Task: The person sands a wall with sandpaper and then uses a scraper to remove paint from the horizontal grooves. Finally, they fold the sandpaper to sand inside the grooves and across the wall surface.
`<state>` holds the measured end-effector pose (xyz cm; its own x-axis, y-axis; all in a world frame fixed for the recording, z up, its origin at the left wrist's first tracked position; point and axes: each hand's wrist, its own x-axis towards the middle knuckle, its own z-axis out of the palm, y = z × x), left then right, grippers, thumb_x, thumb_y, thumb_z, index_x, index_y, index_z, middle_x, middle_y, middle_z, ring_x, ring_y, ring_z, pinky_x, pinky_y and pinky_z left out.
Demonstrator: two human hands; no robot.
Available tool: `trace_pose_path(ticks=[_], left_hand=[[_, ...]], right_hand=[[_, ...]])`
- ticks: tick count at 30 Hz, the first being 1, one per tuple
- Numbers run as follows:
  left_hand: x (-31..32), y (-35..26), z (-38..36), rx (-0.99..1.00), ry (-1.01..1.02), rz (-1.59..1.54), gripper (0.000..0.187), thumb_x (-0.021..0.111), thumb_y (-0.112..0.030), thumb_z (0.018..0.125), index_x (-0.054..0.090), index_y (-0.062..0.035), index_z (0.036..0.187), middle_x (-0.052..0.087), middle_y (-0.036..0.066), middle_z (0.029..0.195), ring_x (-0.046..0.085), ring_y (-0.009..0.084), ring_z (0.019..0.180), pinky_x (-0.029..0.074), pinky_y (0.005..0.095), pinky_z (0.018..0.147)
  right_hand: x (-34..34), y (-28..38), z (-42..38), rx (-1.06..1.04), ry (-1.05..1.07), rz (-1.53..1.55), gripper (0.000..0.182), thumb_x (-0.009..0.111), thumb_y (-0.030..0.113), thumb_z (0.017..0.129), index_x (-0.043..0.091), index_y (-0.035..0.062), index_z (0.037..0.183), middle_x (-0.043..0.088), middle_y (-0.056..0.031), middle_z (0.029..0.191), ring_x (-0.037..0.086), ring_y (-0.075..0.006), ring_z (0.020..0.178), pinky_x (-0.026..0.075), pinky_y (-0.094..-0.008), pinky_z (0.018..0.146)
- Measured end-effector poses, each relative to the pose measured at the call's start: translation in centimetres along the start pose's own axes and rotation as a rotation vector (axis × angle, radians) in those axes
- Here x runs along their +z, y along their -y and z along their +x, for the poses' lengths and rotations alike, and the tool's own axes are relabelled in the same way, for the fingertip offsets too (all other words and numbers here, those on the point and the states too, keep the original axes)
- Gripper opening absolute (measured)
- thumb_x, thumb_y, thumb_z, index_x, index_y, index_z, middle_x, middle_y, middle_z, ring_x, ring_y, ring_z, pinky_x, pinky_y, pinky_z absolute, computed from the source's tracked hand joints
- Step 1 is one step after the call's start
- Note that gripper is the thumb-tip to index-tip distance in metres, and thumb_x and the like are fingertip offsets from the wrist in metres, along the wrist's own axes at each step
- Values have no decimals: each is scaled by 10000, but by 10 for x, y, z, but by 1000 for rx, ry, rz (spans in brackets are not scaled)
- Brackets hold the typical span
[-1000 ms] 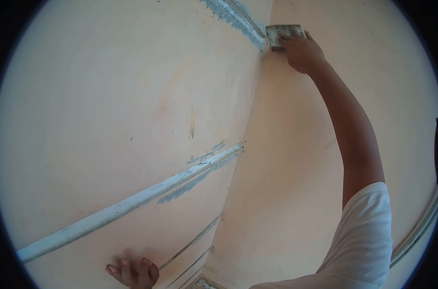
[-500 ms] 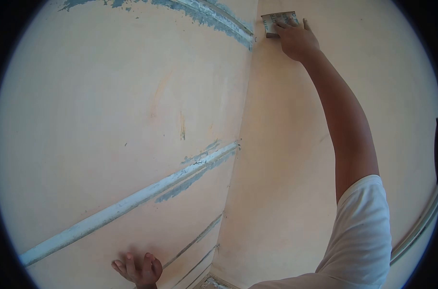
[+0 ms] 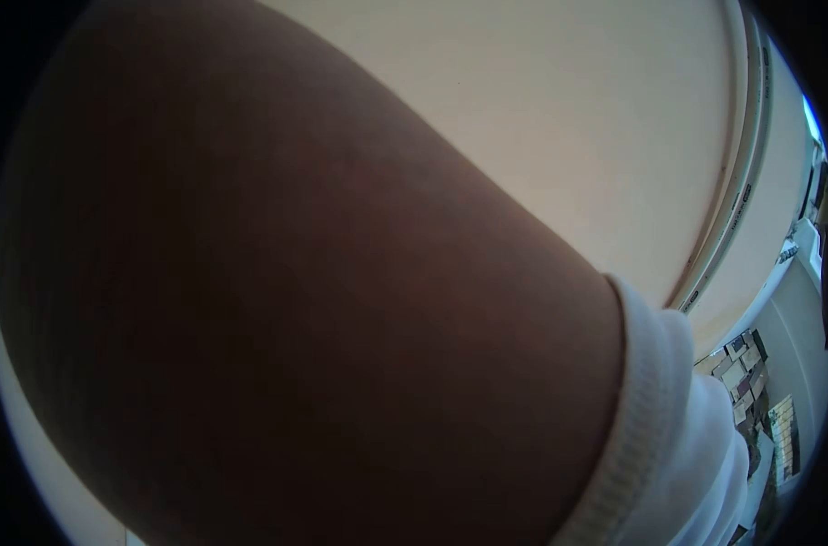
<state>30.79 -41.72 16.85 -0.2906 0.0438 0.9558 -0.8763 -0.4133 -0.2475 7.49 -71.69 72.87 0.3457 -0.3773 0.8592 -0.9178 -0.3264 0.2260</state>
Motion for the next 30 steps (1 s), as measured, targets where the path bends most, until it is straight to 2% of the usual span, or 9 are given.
trace_pose_path(ticks=[7, 9, 11, 16, 18, 19, 22, 24, 30], left_hand=[[-9, 1, -20, -51, 46, 96, 445, 747, -464, 901, 657, -95, 1132, 543, 149, 1461, 442, 453, 1422, 184, 652, 1220], [-17, 1, -14, 62, 174, 70, 188, 603, -178, 1008, 591, -94, 1176, 440, 232, 1501, 319, 472, 1486, 230, 652, 1210], [-21, -4, -14, 30, 170, 105, 165, 597, -182, 1012, 594, -105, 1157, 437, 235, 1502, 277, 481, 1502, 214, 662, 1211], [-18, -4, -13, -23, 161, 129, 87, 576, -170, 1012, 596, -117, 1078, 437, 247, 1495, 215, 506, 1522, 186, 698, 1201], [-17, -4, -16, -17, 161, 135, 84, 576, -167, 1007, 598, -115, 1070, 437, 248, 1494, 213, 513, 1520, 187, 701, 1199], [-17, -4, -16, -12, 174, 119, 82, 575, -164, 1003, 600, -114, 1062, 438, 249, 1493, 211, 519, 1518, 189, 704, 1196], [-17, -4, -14, 9, 195, 121, 94, 581, -164, 988, 607, -110, 1060, 439, 242, 1493, 210, 529, 1514, 187, 711, 1192], [-19, -8, -13, 6, 234, 153, 92, 592, -158, 968, 611, -112, 1045, 445, 231, 1494, 215, 528, 1514, 186, 705, 1196], [-14, -6, -10, 26, 206, 123, 39, 601, -147, 938, 630, -124, 947, 464, 217, 1504, 241, 521, 1509, 181, 694, 1201]], right_hand=[[10, 8, -30, -142, 28, -2, 443, 501, 396, 1049, 585, 242, 1455, 519, -92, 1540, 425, -292, 1469, 199, -518, 1253], [9, 10, -45, -228, -2, 67, 440, 494, 387, 1053, 585, 238, 1456, 515, -91, 1545, 421, -287, 1473, 198, -515, 1255], [14, -1, -52, -240, 165, -291, 424, 415, 210, 1066, 583, 100, 1439, 461, -77, 1590, 405, -267, 1484, 165, -496, 1275], [85, -7, -50, -221, -183, -117, 471, 564, 190, 999, 541, 91, 1459, 535, -122, 1496, 415, -287, 1464, 258, -524, 1233], [87, 4, -90, -416, -159, -292, 323, 452, 81, 948, 762, 29, 1024, 747, -128, 1101, 686, -297, 1097, 447, -446, 1107], [72, 8, -104, -411, -170, -275, 323, 452, 81, 948, 762, 29, 1024, 747, -128, 1101, 686, -297, 1097, 447, -446, 1107], [31, 7, -122, -290, 205, -22, 337, 428, 82, 973, 731, 19, 1108, 746, -150, 1078, 694, -320, 1053, 523, -413, 980], [33, 5, -115, 13, 88, 700, 381, 422, 96, 983, 670, 36, 1266, 723, -188, 1128, 683, -350, 1067, 538, -431, 933], [100, 81, -79, 31, -223, 1068, 534, 451, 36, 894, 553, 35, 1418, 654, -194, 1322, 615, -376, 1210, 490, -450, 1037]])
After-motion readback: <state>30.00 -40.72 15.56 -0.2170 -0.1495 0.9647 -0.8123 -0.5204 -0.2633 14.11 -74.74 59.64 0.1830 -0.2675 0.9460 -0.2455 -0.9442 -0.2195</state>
